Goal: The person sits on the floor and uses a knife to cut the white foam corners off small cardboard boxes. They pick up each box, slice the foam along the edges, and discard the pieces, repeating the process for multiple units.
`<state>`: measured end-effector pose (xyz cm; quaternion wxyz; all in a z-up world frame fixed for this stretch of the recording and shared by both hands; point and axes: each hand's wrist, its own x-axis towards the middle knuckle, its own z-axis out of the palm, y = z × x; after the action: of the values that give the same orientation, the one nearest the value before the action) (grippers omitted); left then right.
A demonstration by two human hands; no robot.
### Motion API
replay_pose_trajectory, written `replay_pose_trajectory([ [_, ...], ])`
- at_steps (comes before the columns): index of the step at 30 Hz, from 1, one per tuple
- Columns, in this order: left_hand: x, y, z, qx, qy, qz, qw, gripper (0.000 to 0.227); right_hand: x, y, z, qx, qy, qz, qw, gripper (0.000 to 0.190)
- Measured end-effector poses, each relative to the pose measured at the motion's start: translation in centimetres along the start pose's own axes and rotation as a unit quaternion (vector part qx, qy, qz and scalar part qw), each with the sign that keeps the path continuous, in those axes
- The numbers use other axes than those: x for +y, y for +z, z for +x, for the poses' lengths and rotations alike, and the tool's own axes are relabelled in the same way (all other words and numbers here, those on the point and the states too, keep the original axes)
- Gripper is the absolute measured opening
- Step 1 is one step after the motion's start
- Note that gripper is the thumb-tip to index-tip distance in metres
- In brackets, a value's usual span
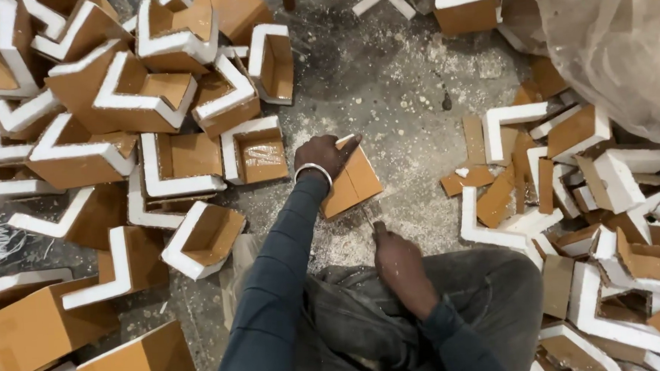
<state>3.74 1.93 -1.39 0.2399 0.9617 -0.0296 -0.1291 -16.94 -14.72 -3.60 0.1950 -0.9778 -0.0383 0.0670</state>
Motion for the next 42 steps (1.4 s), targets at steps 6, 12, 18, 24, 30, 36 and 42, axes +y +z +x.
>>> replay_pose_trajectory([
  [6, -0.2, 0.4, -0.2, 0.031, 0.029, -0.022, 0.999, 0.077, -0.2, 0.7, 2.5, -0.003, -0.03, -0.072, 0.997, 0.045],
  [12, -0.6, 0.8, 0.1, 0.059, 0.001, -0.026, 0.998, 0.08, -0.6, 0.0, 3.0, 0.004, -0.043, -0.069, 0.997, 0.033],
  [18, 0.1, 0.5, 0.3, 0.018, 0.001, 0.017, 1.0, 0.083, 0.5, -1.3, -1.5, -0.039, -0.048, -0.076, 0.995, 0.043],
  [24, 0.1, 1.5, 0.3, 0.071, 0.046, -0.006, 0.996, 0.078, 1.1, 1.6, 3.8, -0.006, -0.063, -0.078, 0.995, 0.029],
  [30, -0.1, 1.2, 1.3, 0.041, -0.008, 0.004, 0.999, 0.078, 0.8, -0.6, 0.6, -0.018, -0.033, -0.047, 0.998, 0.031],
  [36, 0.4, 0.8, 0.5, 0.005, 0.009, 0.014, 1.0, 0.081, 1.7, 0.2, -0.1, -0.064, -0.025, -0.07, 0.995, 0.035],
  [42, -0.2, 0.8, 0.3, 0.023, 0.009, 0.003, 1.0, 0.081, 1.6, 3.6, 3.9, -0.037, 0.001, -0.032, 0.999, 0.029],
])
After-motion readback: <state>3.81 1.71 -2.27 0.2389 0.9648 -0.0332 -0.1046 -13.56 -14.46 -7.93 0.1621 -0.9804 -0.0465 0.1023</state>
